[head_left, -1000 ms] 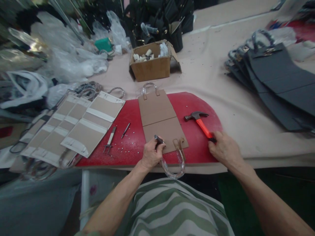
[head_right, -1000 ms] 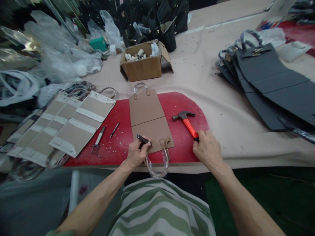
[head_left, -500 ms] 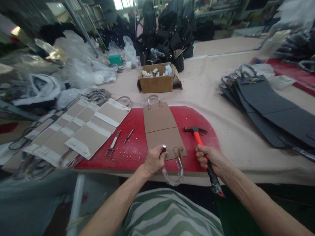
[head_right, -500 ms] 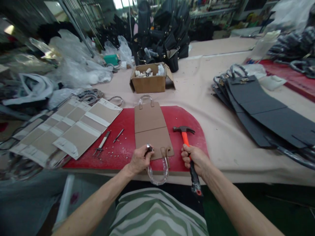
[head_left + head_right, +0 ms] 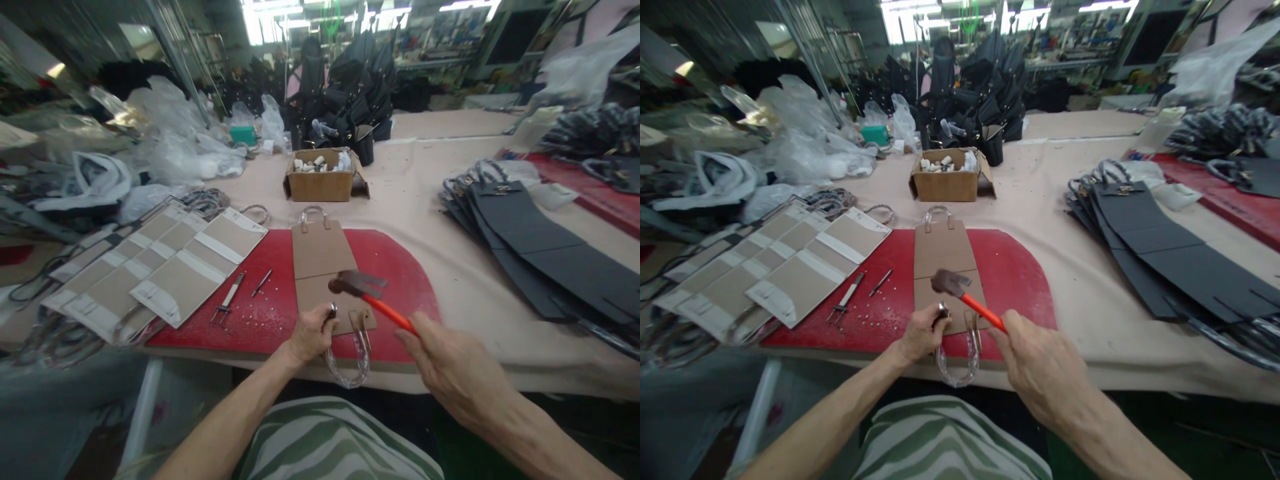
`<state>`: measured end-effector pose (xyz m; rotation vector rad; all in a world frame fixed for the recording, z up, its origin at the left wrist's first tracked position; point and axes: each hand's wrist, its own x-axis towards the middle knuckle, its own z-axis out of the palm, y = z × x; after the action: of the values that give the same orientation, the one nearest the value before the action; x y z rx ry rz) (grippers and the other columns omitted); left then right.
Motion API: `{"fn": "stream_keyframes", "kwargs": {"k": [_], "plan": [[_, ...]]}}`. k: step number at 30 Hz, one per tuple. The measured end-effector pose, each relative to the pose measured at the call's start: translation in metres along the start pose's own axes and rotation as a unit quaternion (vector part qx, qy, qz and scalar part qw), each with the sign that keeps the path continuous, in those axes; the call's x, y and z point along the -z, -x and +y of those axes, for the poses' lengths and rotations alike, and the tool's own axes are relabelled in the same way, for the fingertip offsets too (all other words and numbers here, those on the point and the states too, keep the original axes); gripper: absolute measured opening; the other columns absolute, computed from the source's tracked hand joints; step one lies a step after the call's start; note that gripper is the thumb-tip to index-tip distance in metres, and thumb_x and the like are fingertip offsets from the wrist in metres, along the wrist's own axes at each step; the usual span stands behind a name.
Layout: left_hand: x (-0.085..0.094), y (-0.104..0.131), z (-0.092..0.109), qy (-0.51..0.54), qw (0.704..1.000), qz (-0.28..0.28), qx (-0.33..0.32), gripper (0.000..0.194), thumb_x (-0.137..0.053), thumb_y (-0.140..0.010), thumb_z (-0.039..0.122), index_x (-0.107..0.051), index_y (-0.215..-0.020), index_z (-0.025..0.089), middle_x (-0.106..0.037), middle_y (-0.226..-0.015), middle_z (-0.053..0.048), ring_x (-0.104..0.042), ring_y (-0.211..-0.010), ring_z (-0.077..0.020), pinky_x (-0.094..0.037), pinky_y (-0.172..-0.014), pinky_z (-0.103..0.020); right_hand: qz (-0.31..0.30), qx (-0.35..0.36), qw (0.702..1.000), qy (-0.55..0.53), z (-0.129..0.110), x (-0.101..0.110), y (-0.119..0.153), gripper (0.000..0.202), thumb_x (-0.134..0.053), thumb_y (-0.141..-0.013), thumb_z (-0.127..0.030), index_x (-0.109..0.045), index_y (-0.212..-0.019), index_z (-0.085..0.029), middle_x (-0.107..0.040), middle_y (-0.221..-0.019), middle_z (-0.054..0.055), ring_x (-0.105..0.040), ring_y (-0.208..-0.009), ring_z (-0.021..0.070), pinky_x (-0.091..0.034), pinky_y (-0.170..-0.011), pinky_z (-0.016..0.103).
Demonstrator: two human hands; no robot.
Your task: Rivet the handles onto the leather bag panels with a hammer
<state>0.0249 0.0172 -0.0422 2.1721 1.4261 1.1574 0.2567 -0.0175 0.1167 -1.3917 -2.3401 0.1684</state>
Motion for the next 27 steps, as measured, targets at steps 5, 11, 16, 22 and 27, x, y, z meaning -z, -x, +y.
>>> {"fn": "stream_keyframes", "kwargs": {"k": [5,11,16,22,27], "plan": [[-0.001,0.0,-0.001,-0.004,1.0,0.001,0.008,0.006,-0.056,-0.085,0.016,-0.059,-0.089,0.018,-0.067,-0.077,-0.004,-0.065,-0.069,-0.0165,-0.05,-0.063,-0.026,0.096,-0.026,0.995,-0.02,-0.008,0.007,0.0,0.023,-0.034,-0.098,-0.033,-0.042,-0.077,-0.027,-0.048,-0.05,-0.001,-0.043,-0.039,0.0164,-0.024,-0.045,0.031],[-0.001,0.001,-0.001,0.0,1.0,-0.01,0.016,0.007,-0.055,-0.085,0.017,-0.059,-0.09,0.018,-0.064,-0.074,-0.003,-0.062,-0.066,-0.0149,-0.049,-0.061,-0.024,-0.041,-0.008,0.999,0.003,0.003,-0.015,0.01,0.022,-0.034,-0.098,-0.032,-0.041,-0.079,-0.025,-0.052,-0.053,-0.002,-0.045,-0.038,0.0156,-0.02,-0.045,0.03],[0.0,0.002,-0.001,0.002,1.0,-0.005,0.009,0.008,-0.054,-0.085,0.015,-0.06,-0.089,0.018,-0.064,-0.074,-0.003,-0.063,-0.066,-0.0147,-0.05,-0.062,-0.024,-0.072,-0.015,0.997,0.021,0.005,-0.01,0.011,0.023,-0.034,-0.096,-0.031,-0.04,-0.075,-0.025,-0.05,-0.05,-0.002,-0.042,-0.037,0.0162,-0.014,-0.046,0.031],[0.0,0.004,0.0,0.022,0.999,-0.008,0.044,0.01,-0.057,-0.086,0.017,-0.061,-0.094,0.018,-0.068,-0.085,-0.005,-0.066,-0.079,-0.0173,-0.054,-0.073,-0.028,-0.09,-0.151,0.98,-0.098,0.02,-0.034,-0.013,0.028,-0.035,-0.096,-0.039,-0.037,-0.073,-0.024,-0.048,-0.054,-0.002,-0.043,-0.047,0.0152,-0.023,-0.05,0.028],[0.008,0.002,0.004,0.074,0.995,-0.025,0.064,0.016,-0.057,-0.089,0.023,-0.061,-0.104,0.019,-0.069,-0.093,-0.006,-0.066,-0.086,-0.0168,-0.054,-0.079,-0.029,-0.12,-0.235,0.956,-0.128,0.038,-0.097,-0.049,0.024,-0.046,-0.091,-0.035,-0.049,-0.072,-0.021,-0.061,-0.069,0.003,-0.053,-0.062,0.0156,-0.031,-0.057,0.026]]}}
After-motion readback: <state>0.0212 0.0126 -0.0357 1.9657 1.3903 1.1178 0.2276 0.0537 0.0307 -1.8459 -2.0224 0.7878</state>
